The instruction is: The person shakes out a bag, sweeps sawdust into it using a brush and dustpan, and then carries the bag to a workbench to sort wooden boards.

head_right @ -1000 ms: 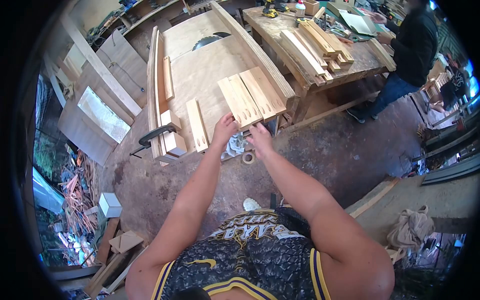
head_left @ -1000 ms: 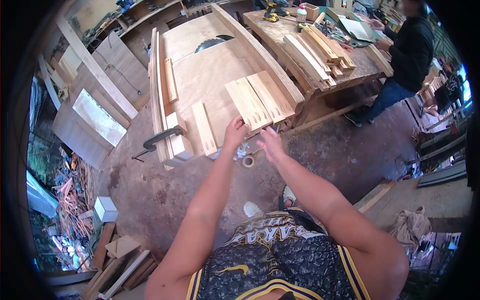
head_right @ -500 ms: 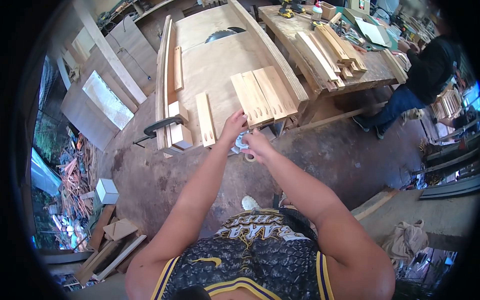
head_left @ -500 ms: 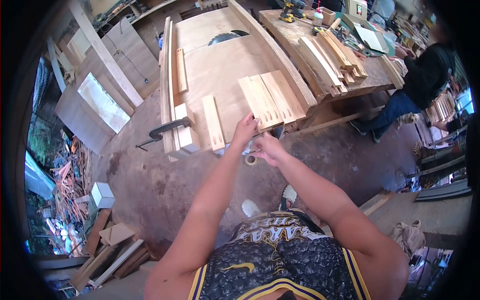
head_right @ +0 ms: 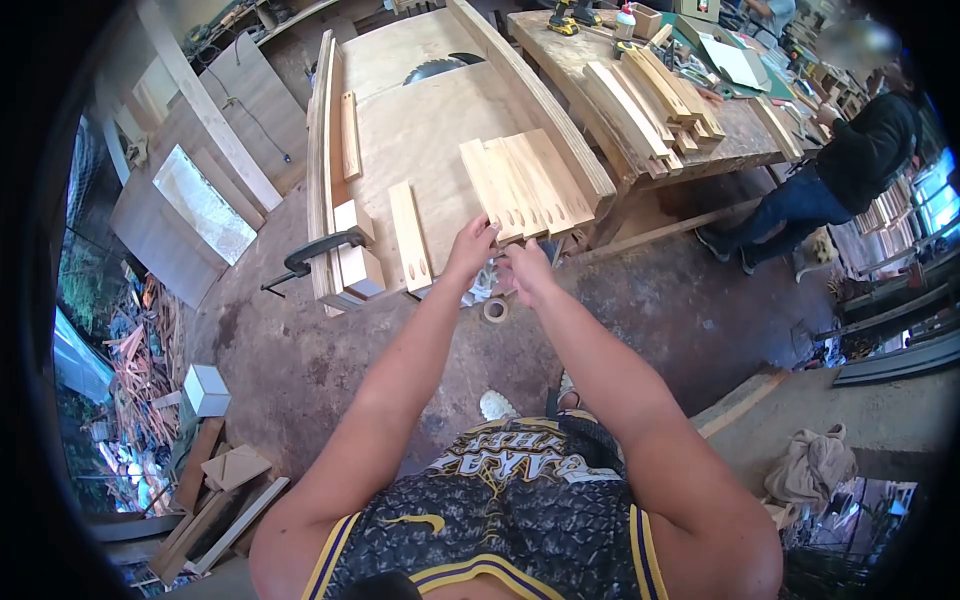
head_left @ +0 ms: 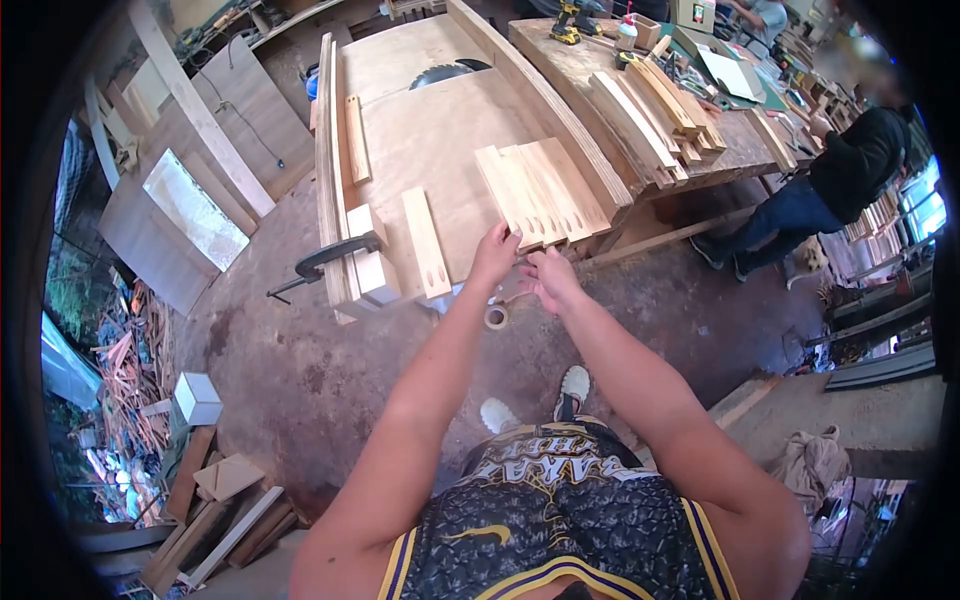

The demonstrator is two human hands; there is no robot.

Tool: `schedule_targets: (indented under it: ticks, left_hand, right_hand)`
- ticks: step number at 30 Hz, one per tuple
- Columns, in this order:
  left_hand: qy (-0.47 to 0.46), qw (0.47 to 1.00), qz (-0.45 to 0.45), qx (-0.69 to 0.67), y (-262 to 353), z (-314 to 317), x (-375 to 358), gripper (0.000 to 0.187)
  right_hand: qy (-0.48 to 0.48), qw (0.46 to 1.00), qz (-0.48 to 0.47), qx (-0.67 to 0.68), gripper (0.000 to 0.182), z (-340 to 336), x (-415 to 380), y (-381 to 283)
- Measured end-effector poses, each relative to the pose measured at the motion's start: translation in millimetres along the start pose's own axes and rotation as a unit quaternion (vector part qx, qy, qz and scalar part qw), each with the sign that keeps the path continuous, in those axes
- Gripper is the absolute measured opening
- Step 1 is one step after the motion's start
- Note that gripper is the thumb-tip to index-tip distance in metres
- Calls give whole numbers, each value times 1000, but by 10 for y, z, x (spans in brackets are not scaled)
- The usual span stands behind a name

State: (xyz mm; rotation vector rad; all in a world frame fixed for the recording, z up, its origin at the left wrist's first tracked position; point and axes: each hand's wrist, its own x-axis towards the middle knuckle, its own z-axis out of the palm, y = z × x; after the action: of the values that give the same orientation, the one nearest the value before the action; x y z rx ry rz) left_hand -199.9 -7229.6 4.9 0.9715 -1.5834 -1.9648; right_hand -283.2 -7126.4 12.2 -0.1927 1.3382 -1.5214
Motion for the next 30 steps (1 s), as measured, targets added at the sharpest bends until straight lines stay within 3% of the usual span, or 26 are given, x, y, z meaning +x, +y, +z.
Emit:
schedule_targets:
  ticks: [8, 11, 13, 14, 15, 16, 17, 19, 20, 22, 28, 30]
  left_hand:
    - [-41, 999, 6, -27, -2, -65, 3, 43]
    - [-64, 997, -6, 30, 132, -161, -87, 40]
    - [18, 991, 54, 123, 195, -268, -229, 43]
    - [101, 947, 164, 256, 17, -463, -206, 45]
    - [180, 867, 273, 375, -147, -686, -164, 47]
    - [232, 854, 289, 365, -65, -800, -293, 50]
    - [283, 790, 240, 488, -10, -913, -376, 50]
    - [304, 746, 210, 554, -110, -1096, -450, 49]
    - [298, 749, 218, 550, -155, -1148, -442, 49]
    - [234, 813, 138, 515, -227, -1187, -421, 49]
    - [239, 799, 104, 542, -5, -934, -529, 56]
    - [247, 795, 118, 542, -70, -942, -510, 57]
  right_hand:
    - [-35, 994, 49, -94, 31, 110, 43, -231]
    - [-42, 989, 51, -131, 31, 65, 58, -214]
    - [-28, 987, 47, -149, 30, -89, 16, -128]
    - [-38, 992, 40, -113, 33, -205, -85, -34]
    - [-46, 996, 29, -75, 36, -324, -187, 22]
    - [-57, 995, 45, -75, 40, -440, -328, 52]
    - [-65, 993, 62, -74, 43, -561, -490, 79]
    - [-56, 990, 91, -88, 46, -878, -625, 226]
    - [-60, 985, 124, -104, 49, -1017, -637, 277]
    - [-48, 984, 125, -116, 51, -1219, -678, 353]
    - [-54, 982, 99, -154, 48, -1399, -635, 135]
    - [-81, 971, 3, -224, 38, -1372, -586, -118]
